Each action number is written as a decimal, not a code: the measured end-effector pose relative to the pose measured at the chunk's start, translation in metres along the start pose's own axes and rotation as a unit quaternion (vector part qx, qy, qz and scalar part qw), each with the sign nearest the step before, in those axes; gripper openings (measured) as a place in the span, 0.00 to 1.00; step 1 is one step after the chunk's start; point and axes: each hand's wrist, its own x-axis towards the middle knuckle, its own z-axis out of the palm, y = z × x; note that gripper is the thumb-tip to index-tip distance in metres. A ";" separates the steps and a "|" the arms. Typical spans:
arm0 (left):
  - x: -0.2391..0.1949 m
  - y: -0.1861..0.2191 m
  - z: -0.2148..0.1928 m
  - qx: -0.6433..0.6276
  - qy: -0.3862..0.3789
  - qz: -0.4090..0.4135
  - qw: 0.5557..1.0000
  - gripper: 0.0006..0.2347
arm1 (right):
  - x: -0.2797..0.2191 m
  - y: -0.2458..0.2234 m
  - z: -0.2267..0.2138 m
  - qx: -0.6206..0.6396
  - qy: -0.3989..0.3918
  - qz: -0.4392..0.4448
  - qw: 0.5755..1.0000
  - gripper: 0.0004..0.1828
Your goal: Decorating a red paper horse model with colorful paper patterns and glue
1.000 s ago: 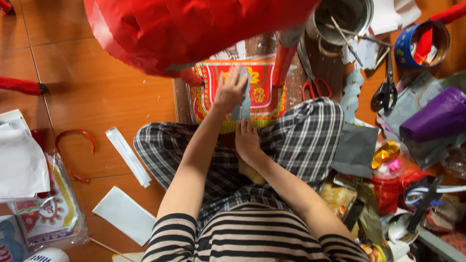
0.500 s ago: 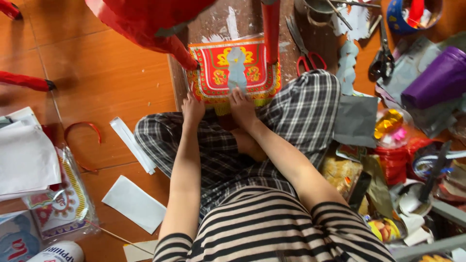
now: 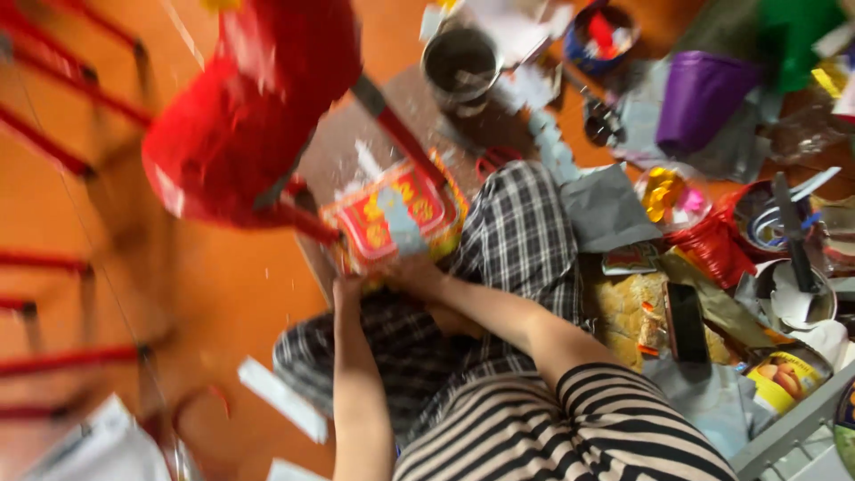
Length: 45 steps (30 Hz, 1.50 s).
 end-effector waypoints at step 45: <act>0.013 -0.025 0.016 -0.435 -0.051 -0.264 0.859 0.18 | 0.004 0.001 -0.145 0.171 -0.203 -0.144 0.953 0.05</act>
